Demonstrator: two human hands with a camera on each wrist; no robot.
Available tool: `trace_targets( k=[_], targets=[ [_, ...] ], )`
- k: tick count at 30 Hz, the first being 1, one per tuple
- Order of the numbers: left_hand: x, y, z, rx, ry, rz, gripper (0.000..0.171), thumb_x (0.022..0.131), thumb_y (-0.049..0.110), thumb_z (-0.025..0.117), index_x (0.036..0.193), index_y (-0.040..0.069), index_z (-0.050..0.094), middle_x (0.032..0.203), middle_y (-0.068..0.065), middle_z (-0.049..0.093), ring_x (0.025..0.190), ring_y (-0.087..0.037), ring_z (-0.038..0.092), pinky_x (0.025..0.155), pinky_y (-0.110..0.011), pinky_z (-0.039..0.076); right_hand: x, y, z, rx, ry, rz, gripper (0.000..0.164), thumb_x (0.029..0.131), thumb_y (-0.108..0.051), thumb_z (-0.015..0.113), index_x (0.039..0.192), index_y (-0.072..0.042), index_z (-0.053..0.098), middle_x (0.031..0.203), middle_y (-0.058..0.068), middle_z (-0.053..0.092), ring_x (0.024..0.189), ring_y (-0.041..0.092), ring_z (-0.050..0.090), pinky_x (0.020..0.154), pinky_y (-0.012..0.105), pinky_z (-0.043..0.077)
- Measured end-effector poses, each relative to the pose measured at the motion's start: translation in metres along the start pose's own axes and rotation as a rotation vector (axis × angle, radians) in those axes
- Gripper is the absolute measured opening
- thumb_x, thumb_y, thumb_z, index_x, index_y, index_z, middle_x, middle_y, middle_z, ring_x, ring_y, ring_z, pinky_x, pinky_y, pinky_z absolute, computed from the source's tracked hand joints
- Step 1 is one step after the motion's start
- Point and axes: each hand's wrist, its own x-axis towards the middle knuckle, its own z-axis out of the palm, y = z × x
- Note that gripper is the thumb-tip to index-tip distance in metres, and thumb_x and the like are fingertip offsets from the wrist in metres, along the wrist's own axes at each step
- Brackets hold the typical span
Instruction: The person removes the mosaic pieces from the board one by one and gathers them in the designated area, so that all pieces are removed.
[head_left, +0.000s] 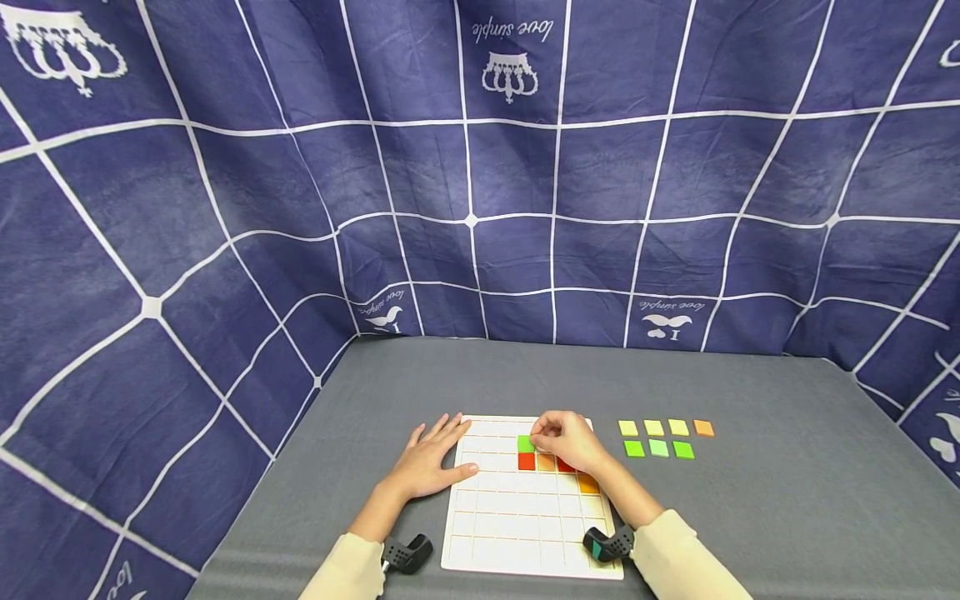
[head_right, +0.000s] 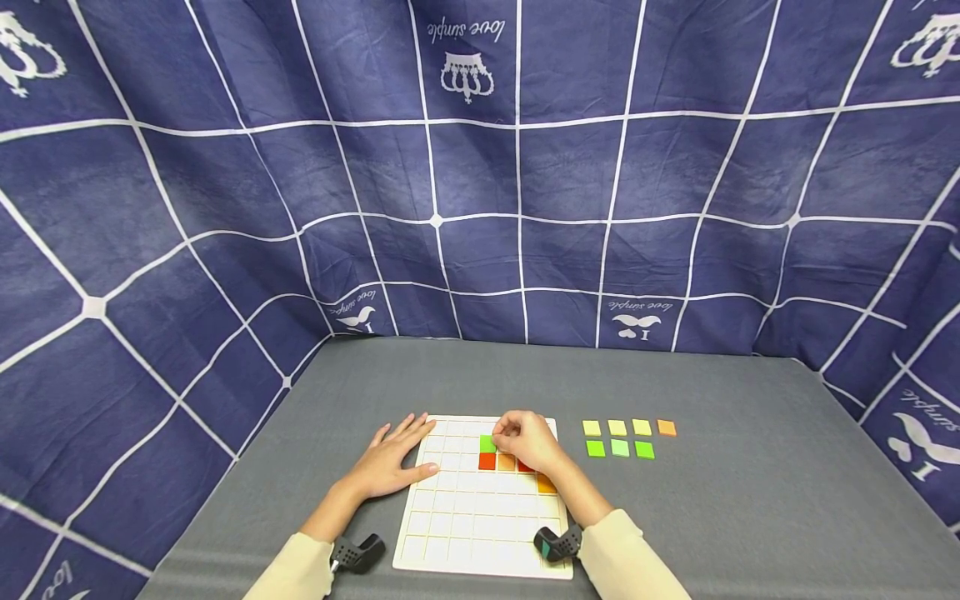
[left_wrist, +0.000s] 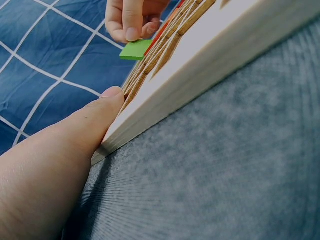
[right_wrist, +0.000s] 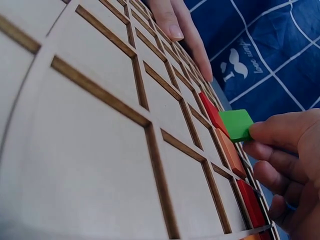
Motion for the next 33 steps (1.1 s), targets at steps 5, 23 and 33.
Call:
trace_targets(
  k=[5, 23, 33],
  targets=[
    [0.000, 0.000, 0.000, -0.003, 0.000, 0.001, 0.078, 0.089, 0.061, 0.056, 0.151, 0.018, 0.039, 0.157, -0.006, 0.031, 0.146, -0.028, 0.022, 0.112, -0.061, 0.008, 0.001, 0.001, 0.001, 0.003, 0.009, -0.010, 0.005, 0.085, -0.007, 0.072, 0.081, -0.007, 0.069, 0.068, -0.004, 0.063, 0.060, 0.007, 0.056, 0.057, 0.021, 0.046],
    [-0.001, 0.000, 0.000, 0.000, -0.001, 0.002, 0.079, 0.089, 0.061, 0.055, 0.152, 0.017, 0.038, 0.157, -0.006, 0.031, 0.146, -0.029, 0.022, 0.112, -0.060, 0.008, -0.004, 0.001, -0.015, -0.021, 0.044, -0.004, 0.006, 0.085, -0.007, 0.073, 0.080, -0.008, 0.070, 0.068, -0.004, 0.062, 0.061, 0.009, 0.053, 0.055, 0.022, 0.043],
    [-0.001, -0.001, 0.001, 0.008, 0.007, 0.013, 0.079, 0.089, 0.061, 0.055, 0.152, 0.016, 0.038, 0.157, -0.007, 0.031, 0.146, -0.029, 0.022, 0.112, -0.061, 0.008, -0.011, 0.001, -0.033, -0.057, 0.054, 0.016, 0.006, 0.085, -0.010, 0.074, 0.081, -0.009, 0.070, 0.072, -0.003, 0.063, 0.065, 0.012, 0.054, 0.058, 0.023, 0.043]
  ],
)
